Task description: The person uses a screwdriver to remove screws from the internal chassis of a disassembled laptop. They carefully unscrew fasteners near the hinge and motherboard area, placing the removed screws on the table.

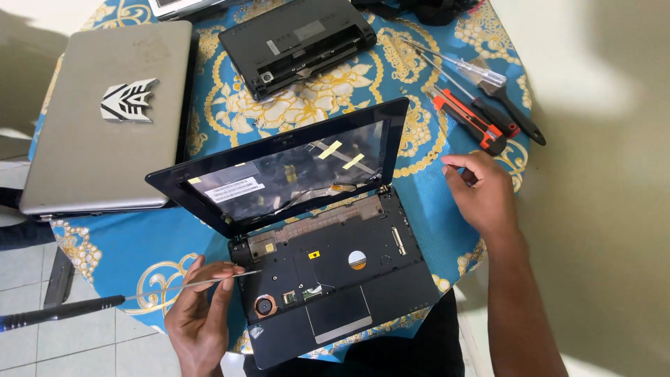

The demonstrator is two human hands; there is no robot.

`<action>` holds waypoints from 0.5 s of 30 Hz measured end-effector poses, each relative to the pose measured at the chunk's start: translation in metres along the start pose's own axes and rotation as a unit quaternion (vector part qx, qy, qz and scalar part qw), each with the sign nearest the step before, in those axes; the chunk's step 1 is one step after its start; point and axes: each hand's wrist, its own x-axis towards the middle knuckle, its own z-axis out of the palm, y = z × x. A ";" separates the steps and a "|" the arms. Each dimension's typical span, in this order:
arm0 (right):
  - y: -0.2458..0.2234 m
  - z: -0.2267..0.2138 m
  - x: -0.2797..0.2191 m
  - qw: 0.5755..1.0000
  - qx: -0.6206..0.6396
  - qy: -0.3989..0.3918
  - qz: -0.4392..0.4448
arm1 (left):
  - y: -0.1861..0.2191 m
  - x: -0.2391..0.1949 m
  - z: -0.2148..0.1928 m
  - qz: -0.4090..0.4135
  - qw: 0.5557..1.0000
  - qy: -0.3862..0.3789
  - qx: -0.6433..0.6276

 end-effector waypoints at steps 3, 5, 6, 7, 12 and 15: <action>0.009 0.004 0.006 1.000 -0.006 -0.021 -0.001 | -0.002 0.002 -0.001 0.000 1.000 -0.003 -0.001; 0.008 0.006 0.007 1.000 -0.013 -0.027 -0.007 | -0.001 0.001 -0.001 0.001 1.000 0.001 -0.004; 0.008 0.005 0.008 0.999 -0.022 -0.026 -0.007 | -0.001 0.003 -0.001 0.006 1.000 -0.002 -0.012; 0.008 0.006 0.007 0.999 -0.021 -0.026 -0.008 | -0.001 0.002 -0.001 0.006 1.000 -0.002 -0.011; 0.011 0.005 0.002 0.997 0.070 0.002 -0.009 | -0.006 0.001 -0.001 0.021 1.000 -0.002 -0.013; 0.011 0.006 0.001 0.997 0.076 0.012 0.022 | 0.000 0.002 0.000 0.014 1.000 -0.004 -0.013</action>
